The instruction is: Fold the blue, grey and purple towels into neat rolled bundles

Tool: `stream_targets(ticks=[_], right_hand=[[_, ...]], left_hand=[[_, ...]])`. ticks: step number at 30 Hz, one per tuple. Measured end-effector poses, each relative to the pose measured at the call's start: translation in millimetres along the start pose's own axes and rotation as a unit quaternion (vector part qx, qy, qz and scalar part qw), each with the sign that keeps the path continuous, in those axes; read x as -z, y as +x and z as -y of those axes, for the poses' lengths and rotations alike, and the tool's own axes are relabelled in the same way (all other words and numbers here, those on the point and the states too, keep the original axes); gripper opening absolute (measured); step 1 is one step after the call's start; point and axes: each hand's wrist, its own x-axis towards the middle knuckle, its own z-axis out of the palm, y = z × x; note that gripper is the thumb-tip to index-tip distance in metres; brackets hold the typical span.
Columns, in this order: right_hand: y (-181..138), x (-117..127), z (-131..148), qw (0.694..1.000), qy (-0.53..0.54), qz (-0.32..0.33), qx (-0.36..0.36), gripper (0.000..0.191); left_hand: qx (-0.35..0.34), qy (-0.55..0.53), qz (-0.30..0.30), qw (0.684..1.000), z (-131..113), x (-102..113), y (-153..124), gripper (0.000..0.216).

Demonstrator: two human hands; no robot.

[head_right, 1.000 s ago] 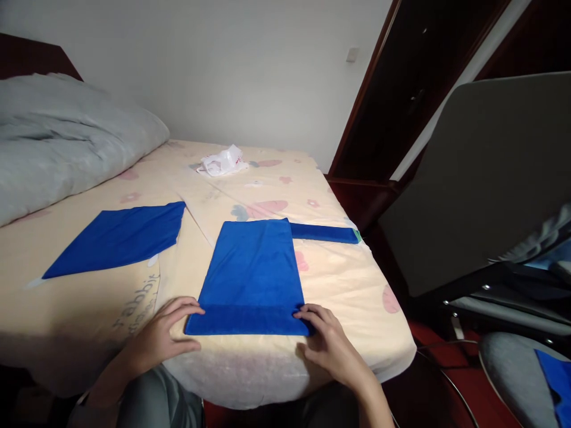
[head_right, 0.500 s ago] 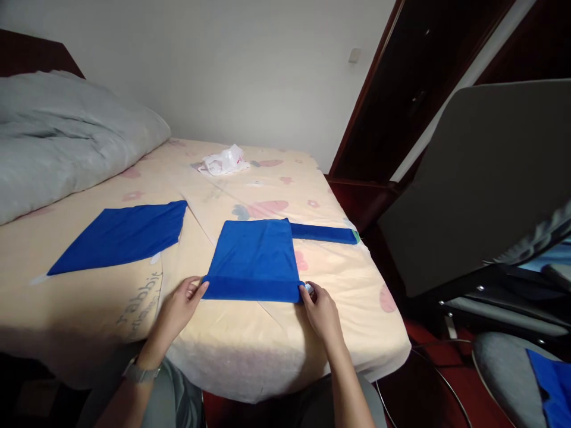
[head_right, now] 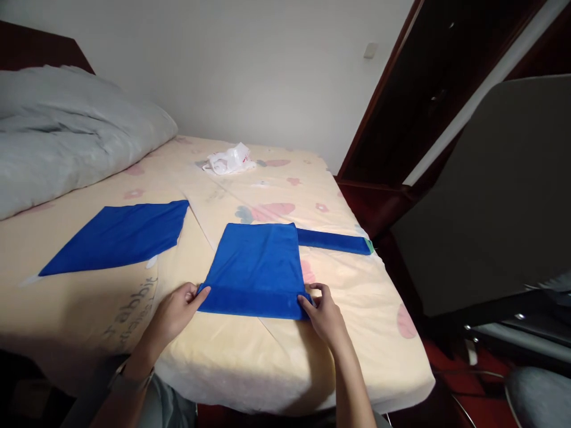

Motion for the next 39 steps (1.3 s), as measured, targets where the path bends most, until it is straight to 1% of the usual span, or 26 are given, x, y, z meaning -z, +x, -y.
stream_targets(ticks=[3,5,6,8,10,11,12,14,15,16,17,19,20,22,24,25,27,29,32,34,36,39], right_hand=[[-8,9,2,1.0,0.019,0.008,0.021,0.038],[-17,18,4,0.998,0.007,0.053,0.034,0.033],[-22,22,5,0.995,-0.005,0.089,0.042,0.03],[-31,29,6,0.985,-0.044,0.157,0.051,0.025],[-37,35,7,0.978,-0.084,0.187,0.05,0.023],[-39,37,7,0.977,-0.098,0.183,0.054,0.023],[-40,39,8,0.977,-0.106,0.17,0.066,0.023],[-45,44,11,0.977,-0.103,0.148,0.112,0.022],[-48,46,13,0.974,-0.096,0.15,0.137,0.021],[-51,48,15,0.97,-0.09,0.163,0.157,0.024],[-53,48,16,0.964,-0.089,0.182,0.17,0.032],[-55,46,16,0.956,-0.103,0.206,0.18,0.045],[-55,44,16,0.956,-0.113,0.203,0.18,0.045],[-51,39,14,0.961,-0.106,0.181,0.177,0.035],[-44,37,11,0.969,-0.052,0.17,0.169,0.024],[-42,36,10,0.972,-0.018,0.171,0.162,0.021],[-37,36,8,0.976,0.032,0.163,0.138,0.025],[-33,35,4,0.983,0.042,0.138,0.114,0.033],[-30,31,-1,0.991,0.018,0.098,0.092,0.039],[-29,28,-4,0.992,0.008,0.095,0.084,0.041],[-28,25,-5,0.993,-0.001,0.09,0.072,0.041],[-27,25,-4,0.997,-0.023,0.062,0.035,0.04]], left_hand=[[-0.007,-0.082,-0.012,0.997,4,-3,-3,0.036],[-0.024,-0.116,0.0,0.993,9,-2,-5,0.033],[-0.033,-0.111,0.016,0.993,11,0,-7,0.032],[-0.048,-0.065,0.053,0.995,14,5,-12,0.032],[-0.059,-0.006,0.07,0.996,16,11,-16,0.034],[-0.072,0.015,0.065,0.995,17,15,-17,0.033],[-0.094,0.025,0.056,0.994,18,18,-18,0.03],[-0.167,0.022,0.049,0.984,20,25,-18,0.022],[-0.208,0.018,0.059,0.976,21,28,-17,0.019],[-0.244,0.014,0.082,0.966,23,30,-17,0.02],[-0.27,0.014,0.11,0.956,24,32,-16,0.026],[-0.289,0.02,0.156,0.944,28,33,-16,0.042],[-0.287,0.02,0.165,0.943,30,32,-15,0.047],[-0.277,0.008,0.163,0.947,33,31,-14,0.05],[-0.262,-0.014,0.152,0.953,34,29,-12,0.043],[-0.249,-0.025,0.146,0.957,34,28,-11,0.037],[-0.203,-0.046,0.125,0.97,31,26,-10,0.025],[-0.153,-0.067,0.098,0.981,26,23,-9,0.021],[-0.116,-0.108,0.069,0.985,18,17,-9,0.033],[-0.094,-0.114,0.062,0.987,15,15,-10,0.039],[-0.058,-0.06,0.063,0.994,15,15,-11,0.046],[-0.013,0.075,0.049,0.996,13,18,-14,0.053]])
